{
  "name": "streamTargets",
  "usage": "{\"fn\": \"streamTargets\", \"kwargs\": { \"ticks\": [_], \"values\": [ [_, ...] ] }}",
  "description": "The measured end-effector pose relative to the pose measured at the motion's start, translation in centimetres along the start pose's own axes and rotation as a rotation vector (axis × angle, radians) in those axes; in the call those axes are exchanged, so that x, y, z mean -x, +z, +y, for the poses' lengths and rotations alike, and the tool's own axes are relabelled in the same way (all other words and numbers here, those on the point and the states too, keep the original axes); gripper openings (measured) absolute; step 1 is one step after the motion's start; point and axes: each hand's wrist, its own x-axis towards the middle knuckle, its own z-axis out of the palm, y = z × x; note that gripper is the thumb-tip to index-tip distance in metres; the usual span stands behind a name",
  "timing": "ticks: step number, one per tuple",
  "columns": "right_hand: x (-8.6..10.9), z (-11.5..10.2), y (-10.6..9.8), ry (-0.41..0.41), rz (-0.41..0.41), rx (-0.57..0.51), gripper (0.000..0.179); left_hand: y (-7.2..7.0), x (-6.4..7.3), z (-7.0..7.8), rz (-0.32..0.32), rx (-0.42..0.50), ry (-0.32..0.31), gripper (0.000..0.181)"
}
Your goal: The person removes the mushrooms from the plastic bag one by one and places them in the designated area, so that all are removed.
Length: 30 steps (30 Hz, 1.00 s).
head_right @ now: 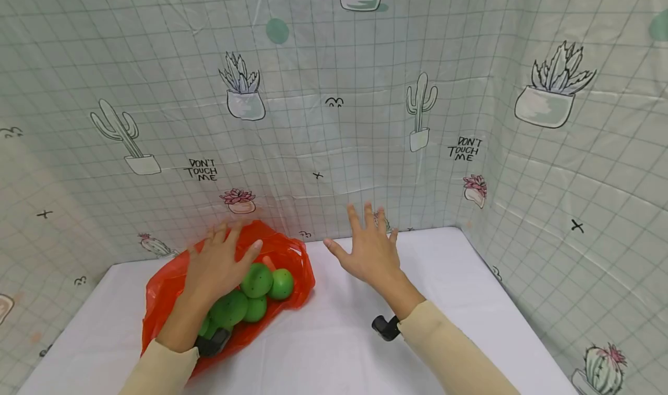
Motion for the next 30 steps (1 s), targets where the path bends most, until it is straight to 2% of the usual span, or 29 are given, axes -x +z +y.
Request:
{"fn": "streamTargets", "kwargs": {
  "ticks": [15, 23, 30],
  "values": [
    [0.8, -2.4, 1.4, -0.043, 0.026, -0.076, 0.096, -1.1, 2.1, -1.6, 0.041, 0.022, -0.013, 0.081],
    [1.2, -4.2, 1.8, -0.069, 0.025, -0.115, 0.096, -2.2, 3.2, -2.8, 0.092, 0.069, 0.003, 0.075],
    [1.5, -5.5, 2.3, -0.095, 0.025, -0.153, 0.095, -3.1, 4.1, -3.6, 0.081, 0.109, -0.001, 0.076]
  ]
}}
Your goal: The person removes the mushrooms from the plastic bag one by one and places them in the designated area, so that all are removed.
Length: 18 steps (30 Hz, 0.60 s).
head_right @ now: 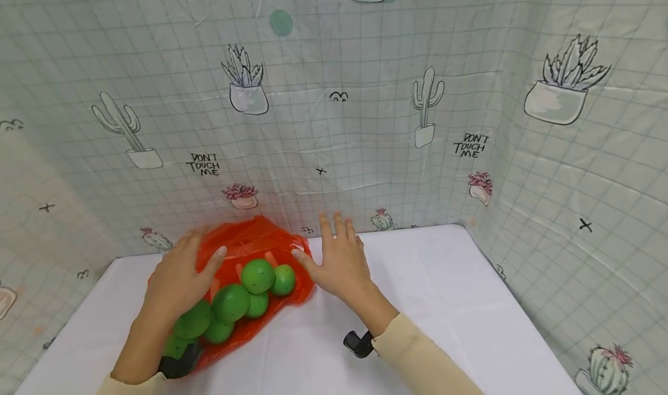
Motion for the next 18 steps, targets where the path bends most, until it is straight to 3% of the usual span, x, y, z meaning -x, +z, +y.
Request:
{"fn": "streamTargets", "kwargs": {
  "ticks": [18],
  "values": [
    [0.6, -3.5, 3.1, -0.043, 0.015, -0.141, 0.09, -1.3, 2.7, -3.2, 0.01, 0.107, -0.049, 0.064]
  ]
}}
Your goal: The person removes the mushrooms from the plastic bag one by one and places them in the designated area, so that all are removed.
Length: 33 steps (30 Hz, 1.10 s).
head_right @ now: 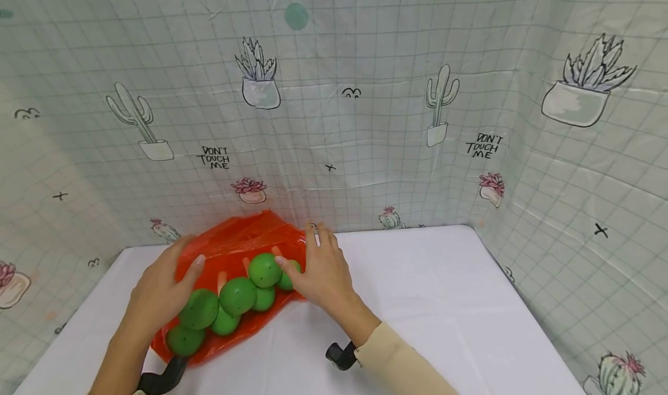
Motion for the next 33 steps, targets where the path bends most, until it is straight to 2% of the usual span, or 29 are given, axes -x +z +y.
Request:
{"fn": "streamTargets", "kwargs": {
  "ticks": [8, 20, 28, 33],
  "values": [
    [0.3, -0.9, 1.3, -0.014, -0.014, -0.023, 0.087, -0.1, 1.1, -1.2, -0.018, 0.024, -0.063, 0.063],
    [0.5, -2.0, 2.7, -0.014, -0.059, -0.059, 0.087, -0.4, 2.4, -2.2, -0.004, 0.074, -0.095, 0.056],
    [0.6, -2.5, 3.8, 0.014, -0.1, -0.09, 0.087, -0.5, 2.7, -2.5, -0.009, 0.086, -0.133, 0.042],
    [0.9, -2.8, 4.4, 0.022, -0.118, -0.112, 0.087, -0.3, 2.9, -2.9, -0.037, 0.104, -0.166, 0.041]
  ]
}}
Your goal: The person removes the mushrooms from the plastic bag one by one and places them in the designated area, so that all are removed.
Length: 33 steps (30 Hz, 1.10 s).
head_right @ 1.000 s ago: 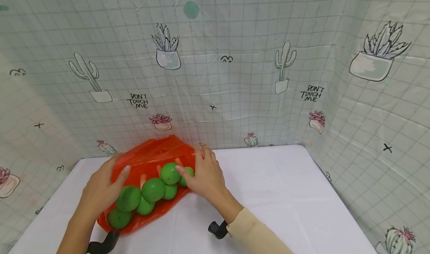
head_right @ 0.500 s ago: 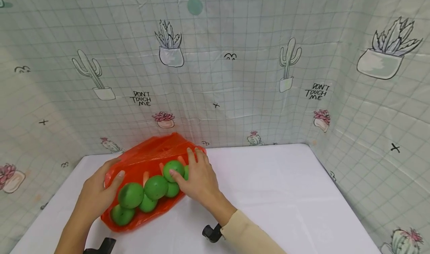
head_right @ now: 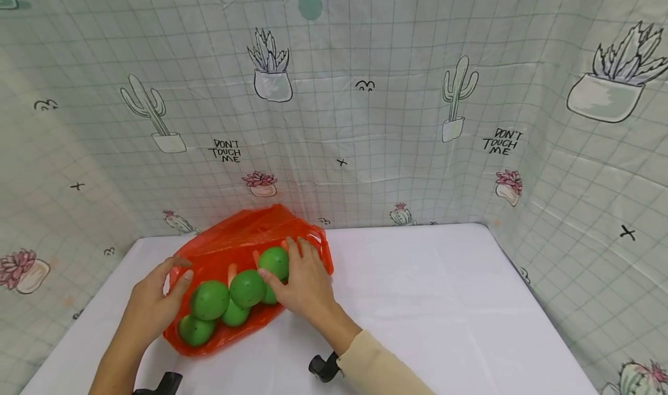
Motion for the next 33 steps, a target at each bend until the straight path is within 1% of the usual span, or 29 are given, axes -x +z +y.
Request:
{"fn": "streamTargets", "kwargs": {
  "ticks": [3, 6, 10, 15, 21, 29, 33],
  "values": [
    [0.0, 0.2, 0.2, -0.01, -0.001, -0.015, 0.085, 0.2, -0.2, -0.1, -0.016, 0.005, -0.008, 0.043],
    [-0.1, 0.4, 0.4, -0.013, -0.001, -0.035, 0.083, 0.4, -0.4, -0.3, -0.025, 0.016, -0.002, 0.045],
    [-0.2, 0.9, 0.8, -0.025, 0.011, -0.078, 0.079, 0.5, -0.6, -0.6, -0.028, 0.035, 0.028, 0.047],
    [-0.5, 1.4, 1.4, -0.056, 0.04, -0.138, 0.074, 0.5, -0.8, -1.2, -0.052, 0.055, 0.048, 0.048],
    [-0.7, 1.6, 1.9, -0.059, 0.078, -0.189, 0.07, 0.5, -1.2, -1.6, -0.083, 0.079, 0.033, 0.051],
    [-0.9, 1.5, 2.2, -0.033, 0.09, -0.261, 0.067, 0.2, -1.5, -1.6, -0.061, 0.109, 0.025, 0.051],
    [-1.0, 1.6, 2.4, -0.02, 0.096, -0.278, 0.066, 0.0, -1.6, -1.4, -0.065, 0.108, 0.001, 0.054]
  ]
}}
